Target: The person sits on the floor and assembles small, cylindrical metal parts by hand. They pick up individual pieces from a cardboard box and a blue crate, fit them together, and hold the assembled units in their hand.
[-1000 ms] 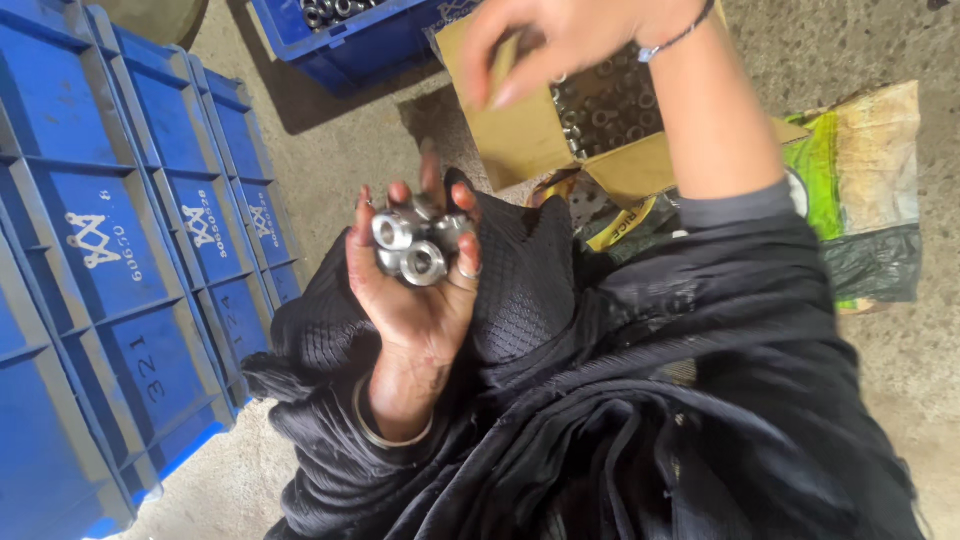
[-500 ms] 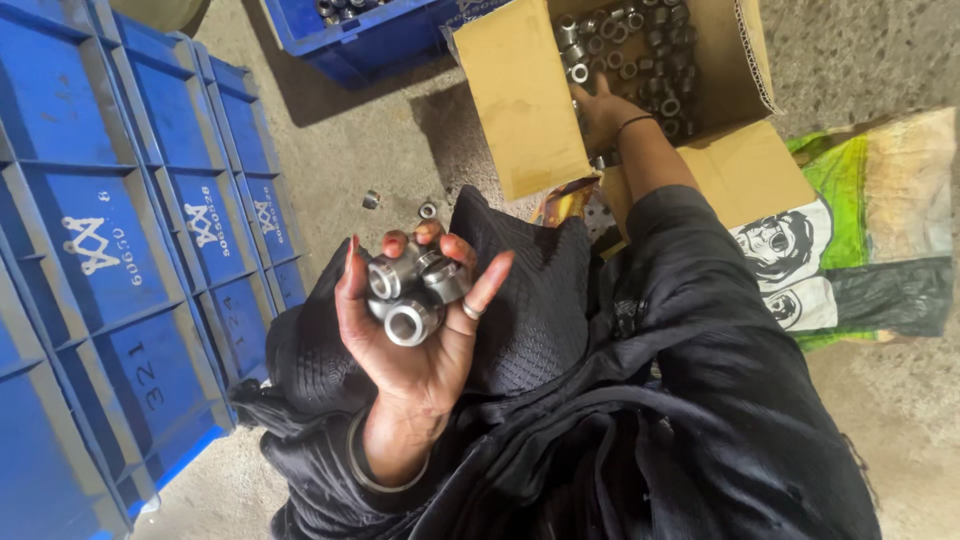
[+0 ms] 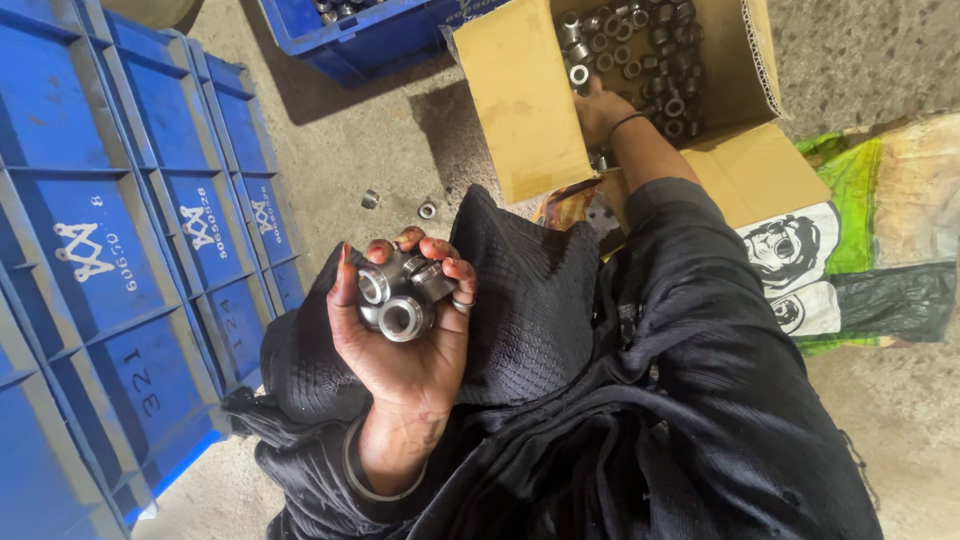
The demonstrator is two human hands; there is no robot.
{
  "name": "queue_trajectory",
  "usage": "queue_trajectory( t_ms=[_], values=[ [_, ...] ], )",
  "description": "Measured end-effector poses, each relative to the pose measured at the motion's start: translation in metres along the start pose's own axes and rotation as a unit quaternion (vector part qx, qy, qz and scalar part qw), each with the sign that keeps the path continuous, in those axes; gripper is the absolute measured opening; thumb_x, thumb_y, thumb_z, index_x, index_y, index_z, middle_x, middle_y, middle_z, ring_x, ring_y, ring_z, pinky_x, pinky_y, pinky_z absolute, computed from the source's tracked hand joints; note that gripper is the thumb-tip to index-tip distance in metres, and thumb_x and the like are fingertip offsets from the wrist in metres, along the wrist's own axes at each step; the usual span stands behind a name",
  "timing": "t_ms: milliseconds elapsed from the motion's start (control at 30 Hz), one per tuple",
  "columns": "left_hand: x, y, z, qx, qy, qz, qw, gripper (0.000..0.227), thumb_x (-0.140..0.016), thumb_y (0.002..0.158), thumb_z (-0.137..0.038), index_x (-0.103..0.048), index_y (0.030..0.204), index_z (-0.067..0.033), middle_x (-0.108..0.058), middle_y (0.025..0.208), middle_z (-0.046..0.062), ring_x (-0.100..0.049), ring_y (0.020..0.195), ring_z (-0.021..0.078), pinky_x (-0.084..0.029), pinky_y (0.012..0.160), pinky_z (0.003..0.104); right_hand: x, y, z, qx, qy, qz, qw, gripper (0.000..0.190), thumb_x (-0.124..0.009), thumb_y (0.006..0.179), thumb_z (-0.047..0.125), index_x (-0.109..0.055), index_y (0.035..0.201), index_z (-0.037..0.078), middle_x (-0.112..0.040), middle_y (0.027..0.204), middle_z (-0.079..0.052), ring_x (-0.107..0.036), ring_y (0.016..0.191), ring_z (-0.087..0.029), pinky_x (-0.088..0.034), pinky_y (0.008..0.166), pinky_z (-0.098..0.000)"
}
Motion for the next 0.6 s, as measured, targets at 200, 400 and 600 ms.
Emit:
queue_trajectory(
  t_ms=[200,400,600],
  values=[
    [-0.006,0.002,0.001,0.001,0.002,0.017,1.0,0.026,-0.064,0.1,-0.035,-0.06,0.1,-0.0098,-0.057,0.109,0.01,-0.057,0.107,0.0269,-0.051,0.095,0.041,0.002,0.0,0.001,0.028,0.018,-0.021,0.999,0.097,-0.084,0.078,0.039,-0.034,0.161,0.03,-0.035,0.151,-0.04,-0.056,0.122,-0.055,-0.05,0.104,-0.052],
    [-0.003,0.001,-0.004,-0.008,0.011,-0.01,1.0,0.025,-0.063,0.102,-0.036,-0.06,0.099,-0.0113,-0.058,0.11,0.008,-0.057,0.108,0.0264,-0.052,0.092,0.04,0.008,-0.007,0.018,0.099,0.003,-0.062,0.993,0.076,-0.077,0.08,0.044,-0.05,0.147,0.02,-0.058,0.134,-0.03,-0.062,0.112,-0.05,-0.052,0.095,-0.0534],
    [-0.01,-0.003,-0.003,0.007,-0.016,0.017,1.0,0.025,-0.061,0.103,-0.038,-0.061,0.099,-0.0137,-0.059,0.116,0.003,-0.058,0.108,0.0246,-0.052,0.086,0.038,0.003,0.008,0.006,0.038,-0.066,-0.06,0.995,0.043,-0.072,0.087,0.04,-0.069,0.119,0.011,-0.068,0.115,-0.028,-0.067,0.101,-0.048,-0.055,0.087,-0.0533]
  ],
)
Point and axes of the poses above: each hand's wrist, its own y-axis towards the middle knuckle, its own x-axis out of the back of the hand, z = x × y, the point moved 10 cm from there along y, towards the middle knuckle
